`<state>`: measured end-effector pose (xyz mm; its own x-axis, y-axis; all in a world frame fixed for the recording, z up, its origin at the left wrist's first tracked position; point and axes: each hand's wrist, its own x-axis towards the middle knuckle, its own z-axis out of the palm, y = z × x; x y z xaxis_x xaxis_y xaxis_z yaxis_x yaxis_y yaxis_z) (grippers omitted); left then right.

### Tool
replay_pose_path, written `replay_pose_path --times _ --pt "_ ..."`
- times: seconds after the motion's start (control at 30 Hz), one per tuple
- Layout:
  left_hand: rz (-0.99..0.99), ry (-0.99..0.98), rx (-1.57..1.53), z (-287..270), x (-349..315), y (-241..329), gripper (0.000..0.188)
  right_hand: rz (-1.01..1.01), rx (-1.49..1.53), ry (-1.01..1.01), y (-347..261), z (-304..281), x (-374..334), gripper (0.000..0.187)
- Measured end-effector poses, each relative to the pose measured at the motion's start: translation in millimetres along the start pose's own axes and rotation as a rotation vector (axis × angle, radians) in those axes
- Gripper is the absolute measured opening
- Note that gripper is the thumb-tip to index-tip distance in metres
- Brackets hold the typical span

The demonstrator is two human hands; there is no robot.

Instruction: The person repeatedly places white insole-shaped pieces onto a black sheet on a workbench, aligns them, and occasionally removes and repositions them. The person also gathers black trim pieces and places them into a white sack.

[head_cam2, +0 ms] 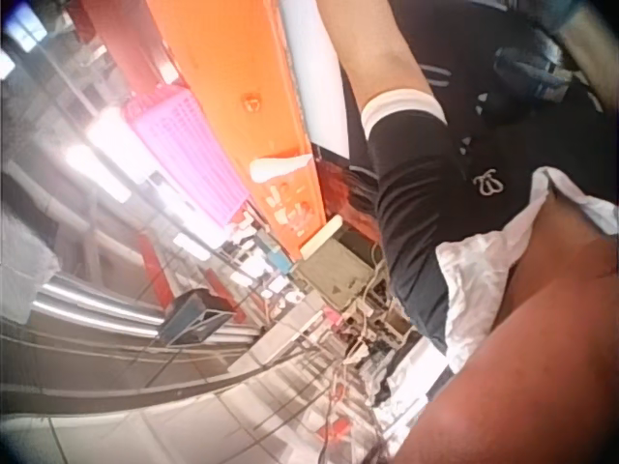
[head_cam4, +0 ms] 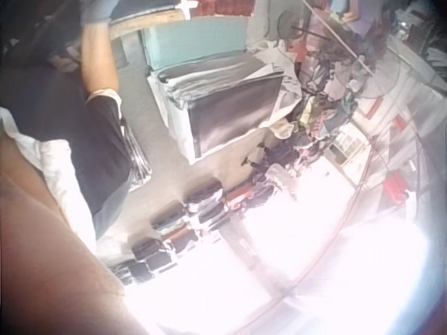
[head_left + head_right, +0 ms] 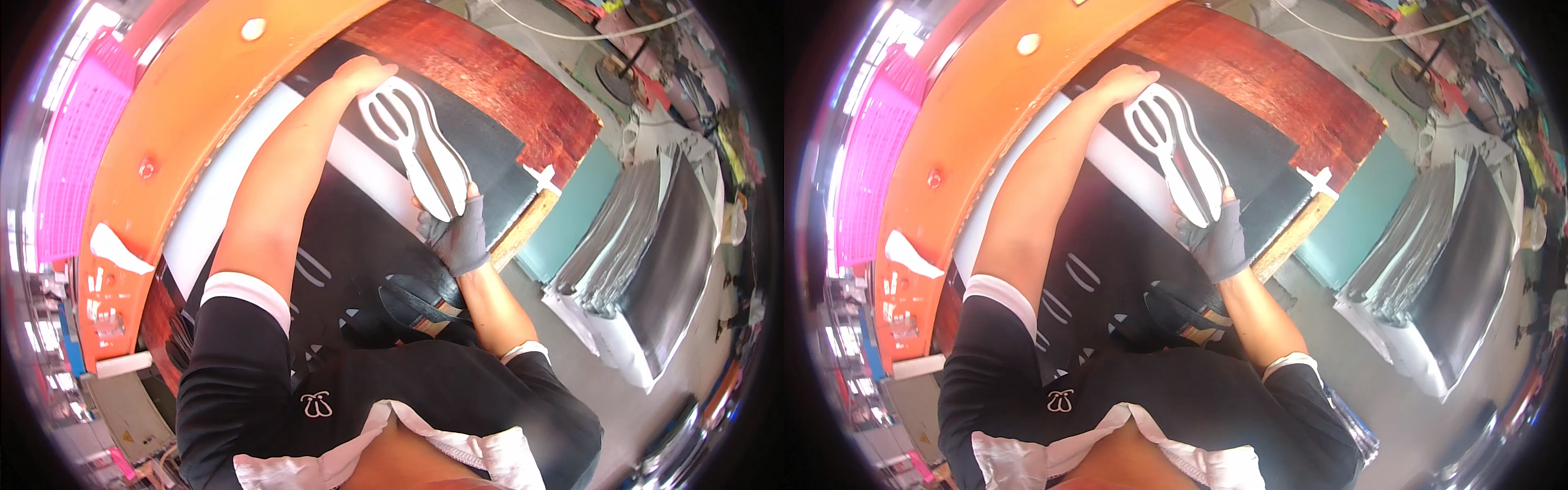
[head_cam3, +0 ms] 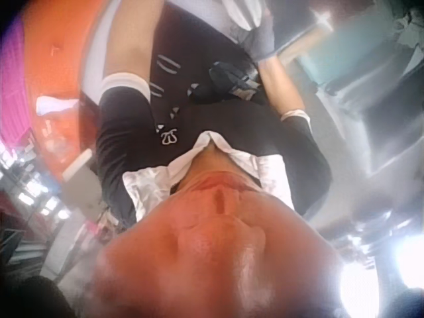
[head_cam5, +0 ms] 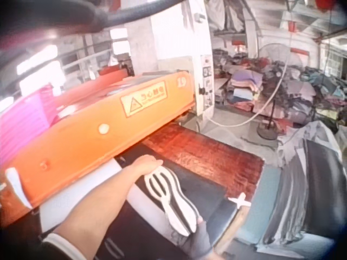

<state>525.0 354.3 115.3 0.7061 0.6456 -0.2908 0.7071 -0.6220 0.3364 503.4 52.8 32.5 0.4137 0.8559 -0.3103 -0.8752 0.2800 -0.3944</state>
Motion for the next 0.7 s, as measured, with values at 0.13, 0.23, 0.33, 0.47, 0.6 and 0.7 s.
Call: replay_pose_path --times 0.13,0.23,0.33,0.47,0.6,0.7 --pt "-0.110 -0.090 0.131 18 18 5 0.046 0.166 0.194 -0.106 -3 -9 1 0.069" --pt "-0.076 -0.087 -0.112 19 4 -12 0.044 0.152 0.069 -0.121 0 -13 -2 0.067" --pt "-0.004 0.017 -0.533 11 -29 -39 0.038 0.081 -0.214 -0.021 4 -15 -10 0.066" --pt "-0.139 0.208 -1.158 4 -85 -82 0.041 -0.159 -0.753 -0.066 9 -15 -23 0.067" --pt "0.031 0.428 -1.391 14 -122 -109 0.045 -0.721 -1.404 -0.220 21 -7 -34 0.071" --pt "0.079 0.496 -1.526 21 -141 -120 0.042 -0.984 -1.567 -0.322 29 1 -42 0.078"
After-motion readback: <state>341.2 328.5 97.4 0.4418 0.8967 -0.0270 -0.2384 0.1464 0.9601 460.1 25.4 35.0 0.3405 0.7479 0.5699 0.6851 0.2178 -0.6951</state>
